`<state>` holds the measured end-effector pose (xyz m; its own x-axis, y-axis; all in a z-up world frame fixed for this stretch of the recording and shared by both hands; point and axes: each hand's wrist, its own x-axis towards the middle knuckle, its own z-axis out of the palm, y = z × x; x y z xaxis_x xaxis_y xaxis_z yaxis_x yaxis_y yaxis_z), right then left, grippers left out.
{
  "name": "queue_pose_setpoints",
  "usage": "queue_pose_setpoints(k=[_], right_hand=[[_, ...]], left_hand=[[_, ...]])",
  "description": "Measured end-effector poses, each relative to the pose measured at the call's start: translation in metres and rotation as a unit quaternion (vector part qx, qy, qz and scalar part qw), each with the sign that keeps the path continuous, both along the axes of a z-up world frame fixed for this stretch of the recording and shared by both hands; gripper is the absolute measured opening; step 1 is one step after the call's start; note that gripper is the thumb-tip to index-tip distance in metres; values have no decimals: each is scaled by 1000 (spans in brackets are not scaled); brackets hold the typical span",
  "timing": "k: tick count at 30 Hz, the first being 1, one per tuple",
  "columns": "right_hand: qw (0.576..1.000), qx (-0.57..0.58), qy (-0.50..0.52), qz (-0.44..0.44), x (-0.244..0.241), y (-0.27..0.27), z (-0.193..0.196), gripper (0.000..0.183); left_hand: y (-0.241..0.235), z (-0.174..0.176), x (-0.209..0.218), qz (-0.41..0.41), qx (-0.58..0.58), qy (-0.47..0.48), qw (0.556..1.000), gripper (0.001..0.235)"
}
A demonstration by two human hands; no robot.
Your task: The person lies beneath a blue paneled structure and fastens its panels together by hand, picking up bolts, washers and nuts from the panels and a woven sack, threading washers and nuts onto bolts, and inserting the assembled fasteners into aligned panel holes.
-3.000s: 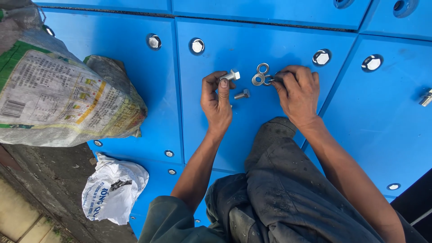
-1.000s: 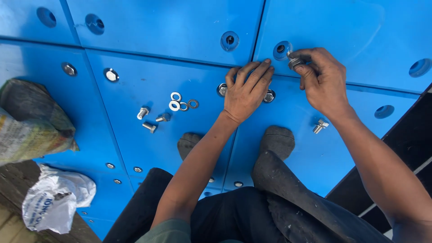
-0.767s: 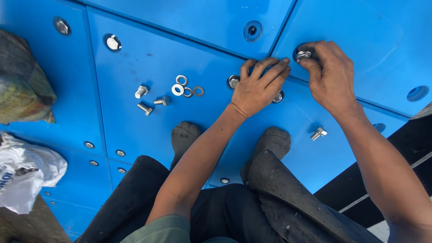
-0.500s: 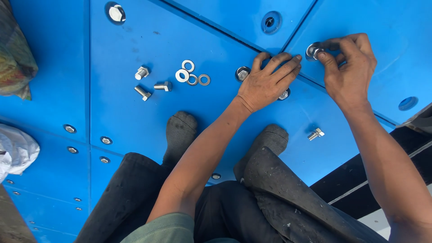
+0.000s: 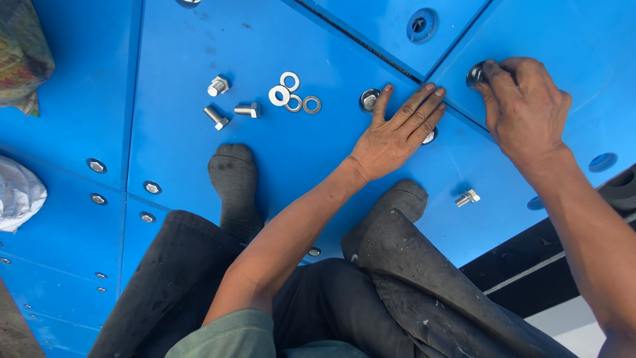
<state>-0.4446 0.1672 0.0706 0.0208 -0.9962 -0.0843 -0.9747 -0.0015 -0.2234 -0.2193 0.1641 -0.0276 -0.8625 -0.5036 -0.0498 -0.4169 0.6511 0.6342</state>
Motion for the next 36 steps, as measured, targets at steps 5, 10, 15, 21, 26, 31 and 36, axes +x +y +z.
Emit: queue_pose_setpoints(k=[5, 10, 15, 21, 26, 31, 36], right_hand=[[993, -1, 71, 98, -7, 6, -9, 13], [988, 22, 98, 114, -8, 10, -19, 19], [977, 115, 148, 96, -43, 53, -65, 24], [978, 102, 103, 147, -35, 18, -29, 17], [977, 73, 122, 157, -41, 17, -32, 26], [968, 67, 179, 160, -38, 16, -47, 42], [945, 80, 252, 193, -40, 16, -53, 51]], left_hand=[[-3, 23, 38, 9, -33, -13, 999, 52], [-49, 42, 96, 153, -55, 15, 987, 42], [-105, 54, 138, 283, -48, 7, 958, 37], [-138, 61, 186, 383, -150, -19, 911, 32], [-139, 62, 197, 430, -110, -47, 895, 42], [-129, 47, 212, 387, -86, -78, 915, 37], [-133, 44, 208, 404, -49, -71, 911, 17]])
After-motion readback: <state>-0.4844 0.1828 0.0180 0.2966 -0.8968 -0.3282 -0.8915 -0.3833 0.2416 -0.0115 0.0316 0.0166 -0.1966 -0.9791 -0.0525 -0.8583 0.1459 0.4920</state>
